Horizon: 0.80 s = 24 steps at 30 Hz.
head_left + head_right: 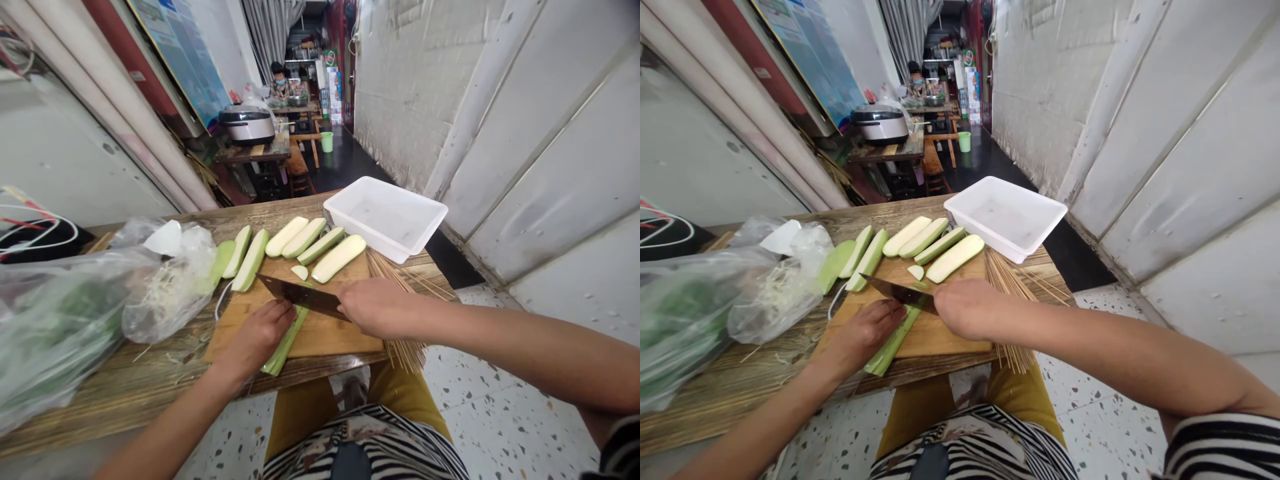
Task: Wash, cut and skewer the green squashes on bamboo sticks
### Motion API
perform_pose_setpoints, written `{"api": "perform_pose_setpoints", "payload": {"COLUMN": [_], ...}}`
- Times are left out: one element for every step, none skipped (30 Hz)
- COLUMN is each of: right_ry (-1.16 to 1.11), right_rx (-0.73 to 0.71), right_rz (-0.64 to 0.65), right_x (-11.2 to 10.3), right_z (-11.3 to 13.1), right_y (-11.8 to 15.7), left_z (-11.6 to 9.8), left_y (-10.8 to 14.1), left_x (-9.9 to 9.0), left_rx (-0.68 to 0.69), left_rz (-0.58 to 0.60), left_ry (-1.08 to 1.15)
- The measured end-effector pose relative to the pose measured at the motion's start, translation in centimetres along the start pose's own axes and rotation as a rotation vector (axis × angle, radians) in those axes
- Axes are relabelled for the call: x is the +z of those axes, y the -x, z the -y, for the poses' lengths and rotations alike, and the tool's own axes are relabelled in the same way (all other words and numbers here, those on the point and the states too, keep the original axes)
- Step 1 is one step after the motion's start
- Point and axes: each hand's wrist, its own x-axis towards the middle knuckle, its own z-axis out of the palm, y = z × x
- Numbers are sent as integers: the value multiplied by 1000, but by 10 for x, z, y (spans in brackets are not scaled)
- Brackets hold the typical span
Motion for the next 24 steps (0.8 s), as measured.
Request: {"api": "perform_pose_setpoints", "payload": {"right_ry": [-1,2,7,12,11,8,4,0,-3,-3,-3,-6,-9,-9,-5,2,8,15,19,24,29,36,43,47], "right_rx": [-11,-19,-21,-21,-16,-6,10,25,40,57,72,80,85,88,85,79,74,71,68,65,63,61,57,51], "right_rz": [7,19,40,68,95,116,130,135,133,123,114,107,99,84,61,33,7,-9,-11,-3,10,20,25,26], "right_x": [1,2,4,6,8,11,14,17,19,20,21,21,19,17,14,11,7,4,2,0,-2,-2,-2,-2], "right_z": [0,-1,-1,0,0,0,1,2,2,3,3,4,6,7,9,10,12,15,16,18,19,19,19,18], "right_y": [-1,-1,-2,-4,-5,-7,-8,-8,-9,-8,-7,-5,-3,0,2,5,7,8,10,10,11,11,11,10], "left_z": [1,2,2,3,4,4,4,3,2,1,-1,-3,-4,-6,-7,-8,-8,-8,-8,-8,-9,-8,-8,-8], "left_y": [0,-1,-1,-2,-3,-4,-4,-5,-5,-5,-5,-4,-3,-2,-1,-1,0,0,0,0,0,0,1,1], "left_x": [0,0,1,1,0,0,-1,-2,-4,-6,-8,-10,-12,-14,-15,-16,-17,-17,-17,-16,-16,-16,-16,-15], "left_rx": [6,15,25,34,37,38,38,43,51,59,63,61,54,41,30,28,29,28,23,18,16,16,23,36], "left_rz": [0,-3,-13,-25,-32,-35,-37,-41,-40,-36,-30,-24,-11,5,16,16,17,18,22,26,29,28,16,-2], "left_ry": [1,-3,-9,-14,-18,-18,-13,-5,4,9,6,-1,-8,-12,-14,-15,-16,-19,-24,-31,-41,-54,-71,-87]}}
